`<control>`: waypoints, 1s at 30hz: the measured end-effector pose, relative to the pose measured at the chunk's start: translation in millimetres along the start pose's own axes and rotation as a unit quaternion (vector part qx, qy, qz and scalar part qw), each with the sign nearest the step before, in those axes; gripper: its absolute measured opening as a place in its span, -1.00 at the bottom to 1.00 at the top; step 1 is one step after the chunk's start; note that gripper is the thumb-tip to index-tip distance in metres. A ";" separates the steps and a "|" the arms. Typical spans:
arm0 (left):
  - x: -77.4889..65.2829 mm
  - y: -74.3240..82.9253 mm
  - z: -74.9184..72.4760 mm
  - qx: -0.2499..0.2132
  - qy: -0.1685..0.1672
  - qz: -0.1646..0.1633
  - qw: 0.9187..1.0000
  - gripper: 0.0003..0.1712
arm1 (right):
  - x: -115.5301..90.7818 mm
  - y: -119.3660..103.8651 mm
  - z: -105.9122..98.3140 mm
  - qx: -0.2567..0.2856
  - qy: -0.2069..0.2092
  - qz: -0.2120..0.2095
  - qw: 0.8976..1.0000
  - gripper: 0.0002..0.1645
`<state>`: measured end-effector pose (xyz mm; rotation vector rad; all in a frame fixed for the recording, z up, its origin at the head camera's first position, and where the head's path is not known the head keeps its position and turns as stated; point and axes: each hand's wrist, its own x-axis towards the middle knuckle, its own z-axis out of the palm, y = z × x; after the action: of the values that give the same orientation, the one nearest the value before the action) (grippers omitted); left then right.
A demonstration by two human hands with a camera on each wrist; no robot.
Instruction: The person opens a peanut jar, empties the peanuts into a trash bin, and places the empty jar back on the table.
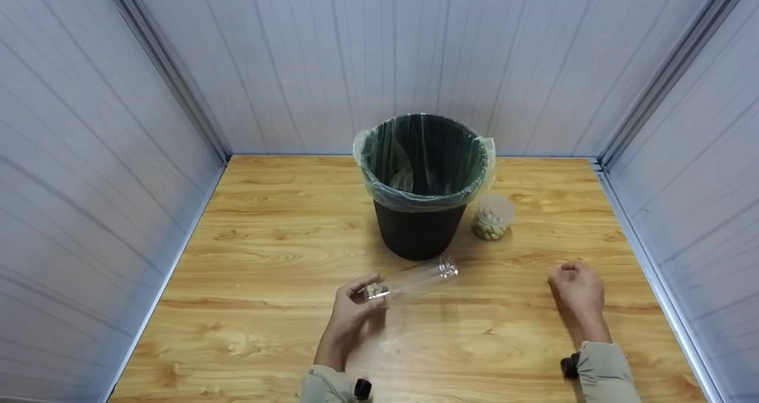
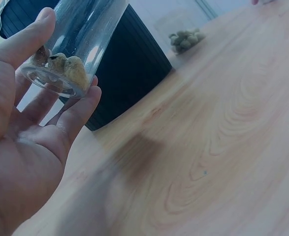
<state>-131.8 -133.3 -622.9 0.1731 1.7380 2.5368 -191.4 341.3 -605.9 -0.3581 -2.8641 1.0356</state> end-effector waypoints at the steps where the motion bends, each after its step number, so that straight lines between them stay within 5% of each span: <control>1: -0.4 -0.5 -0.4 -0.001 -0.002 -0.001 1.000 -0.28 | -0.5 0.2 0.4 0.001 -0.002 0.002 1.000 -0.53; 11: -7.6 -5.0 -4.4 -0.005 0.010 -0.001 1.000 -0.36 | -3.9 -0.6 0.0 0.003 -0.014 0.013 1.000 -0.41; 18: -8.6 2.4 -6.6 -0.013 0.017 -0.004 1.000 -0.32 | -6.2 -1.9 -0.6 -0.007 0.021 0.018 1.000 -0.40; 23: -10.5 12.8 -10.7 -0.029 0.016 -0.001 0.999 -0.34 | -6.9 -7.3 -9.2 -0.002 0.020 0.063 0.998 -0.37; 30: -11.4 42.9 -15.8 0.015 0.008 0.080 0.997 -0.39 | -8.0 -21.3 -24.3 0.012 0.068 0.036 0.997 -0.49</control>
<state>-122.0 -164.7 -589.2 0.3049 1.8388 2.6281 -184.1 338.6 -573.5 -0.5122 -2.7339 1.0142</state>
